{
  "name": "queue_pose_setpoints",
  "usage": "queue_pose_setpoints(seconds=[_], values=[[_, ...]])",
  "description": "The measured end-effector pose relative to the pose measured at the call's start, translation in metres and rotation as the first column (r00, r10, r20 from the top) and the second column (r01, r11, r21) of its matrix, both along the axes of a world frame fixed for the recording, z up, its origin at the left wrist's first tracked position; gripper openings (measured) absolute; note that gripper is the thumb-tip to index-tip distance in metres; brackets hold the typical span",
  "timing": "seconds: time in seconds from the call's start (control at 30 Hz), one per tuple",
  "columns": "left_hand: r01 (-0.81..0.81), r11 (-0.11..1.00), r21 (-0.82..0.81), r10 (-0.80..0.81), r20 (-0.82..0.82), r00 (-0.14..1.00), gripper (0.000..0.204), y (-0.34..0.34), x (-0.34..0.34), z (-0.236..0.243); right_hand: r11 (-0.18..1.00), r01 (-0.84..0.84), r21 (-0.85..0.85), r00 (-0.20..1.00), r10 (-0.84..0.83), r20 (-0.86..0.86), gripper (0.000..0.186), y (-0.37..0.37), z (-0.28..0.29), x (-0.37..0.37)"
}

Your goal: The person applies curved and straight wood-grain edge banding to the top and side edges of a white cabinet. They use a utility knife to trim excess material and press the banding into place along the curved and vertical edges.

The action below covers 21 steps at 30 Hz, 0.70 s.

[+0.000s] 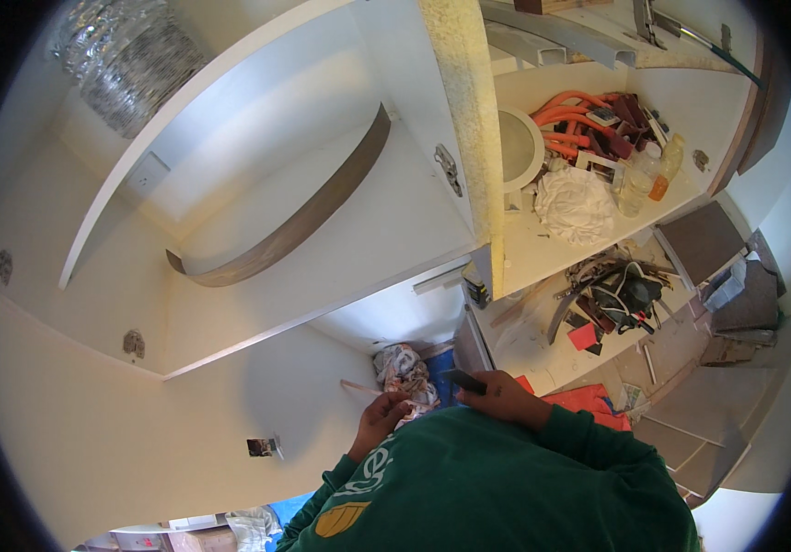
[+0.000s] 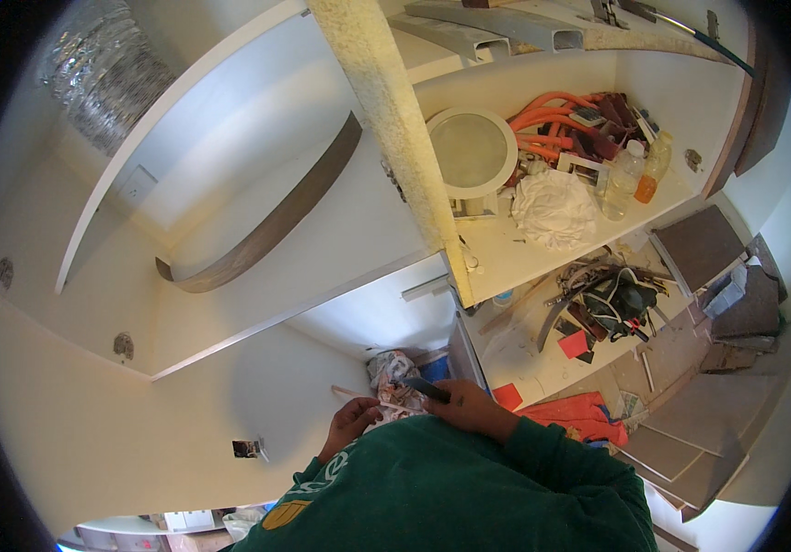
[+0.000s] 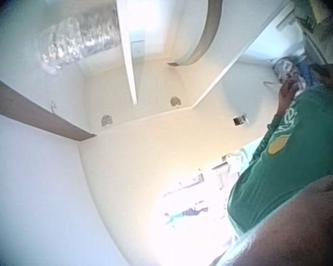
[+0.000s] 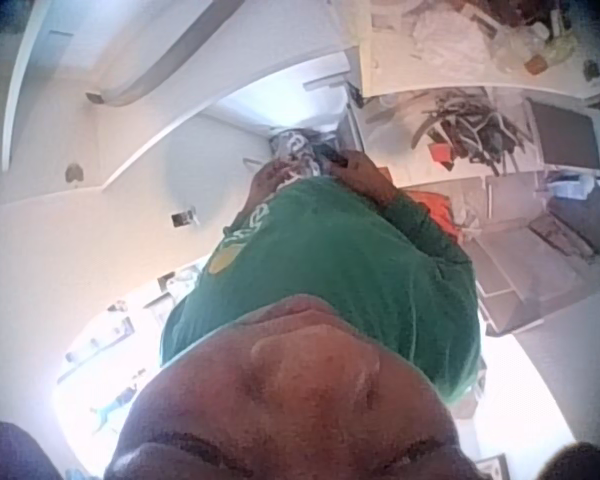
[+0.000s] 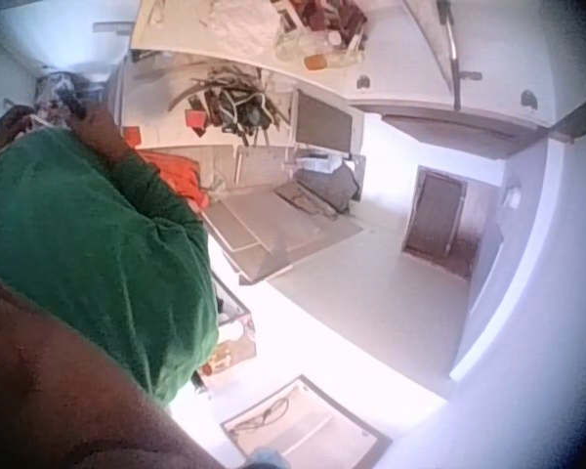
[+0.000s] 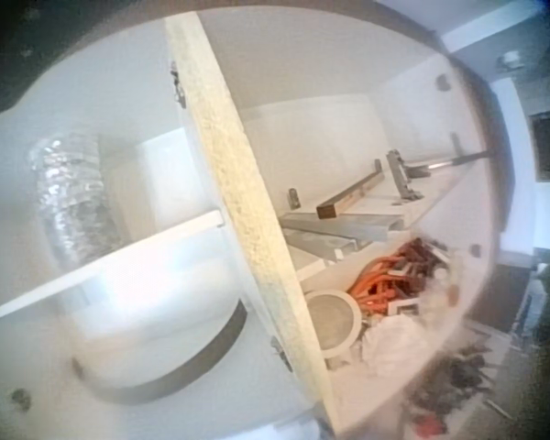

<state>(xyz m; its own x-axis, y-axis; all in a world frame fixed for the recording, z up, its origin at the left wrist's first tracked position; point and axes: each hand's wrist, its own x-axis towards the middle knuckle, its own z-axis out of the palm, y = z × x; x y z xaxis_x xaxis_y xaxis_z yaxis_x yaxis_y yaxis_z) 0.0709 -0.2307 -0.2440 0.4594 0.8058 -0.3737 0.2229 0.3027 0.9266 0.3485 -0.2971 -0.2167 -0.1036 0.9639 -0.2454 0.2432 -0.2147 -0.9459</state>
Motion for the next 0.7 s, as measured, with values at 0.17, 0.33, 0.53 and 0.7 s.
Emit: queue_pose_setpoints(seconds=[0.17, 0.33, 0.53, 0.7], values=[[-0.013, 1.0, 0.007, 0.014, -0.047, 0.999, 0.027, -0.002, 0.001, 0.002, 0.997, -0.035, 0.066, 0.998, 0.039, -0.059, 0.029, -0.002, -0.004, 0.003], [-0.028, 1.0, 0.002, 0.028, -0.086, 0.996, 0.027, -0.005, 0.005, 0.012, 0.998, -0.003, 0.07, 0.972, 0.019, -0.232, 0.023, -0.004, -0.005, 0.003], [-0.025, 0.999, 0.023, 0.026, -0.054, 0.998, 0.027, -0.003, -0.005, -0.013, 0.998, 0.042, 0.047, 0.944, -0.025, -0.328, 0.024, -0.005, -0.019, -0.002], [-0.001, 0.999, 0.037, 0.005, -0.097, 0.995, 0.029, -0.003, -0.008, -0.016, 0.999, 0.016, -0.032, 0.95, -0.025, -0.311, 0.02, -0.005, -0.026, -0.003]])
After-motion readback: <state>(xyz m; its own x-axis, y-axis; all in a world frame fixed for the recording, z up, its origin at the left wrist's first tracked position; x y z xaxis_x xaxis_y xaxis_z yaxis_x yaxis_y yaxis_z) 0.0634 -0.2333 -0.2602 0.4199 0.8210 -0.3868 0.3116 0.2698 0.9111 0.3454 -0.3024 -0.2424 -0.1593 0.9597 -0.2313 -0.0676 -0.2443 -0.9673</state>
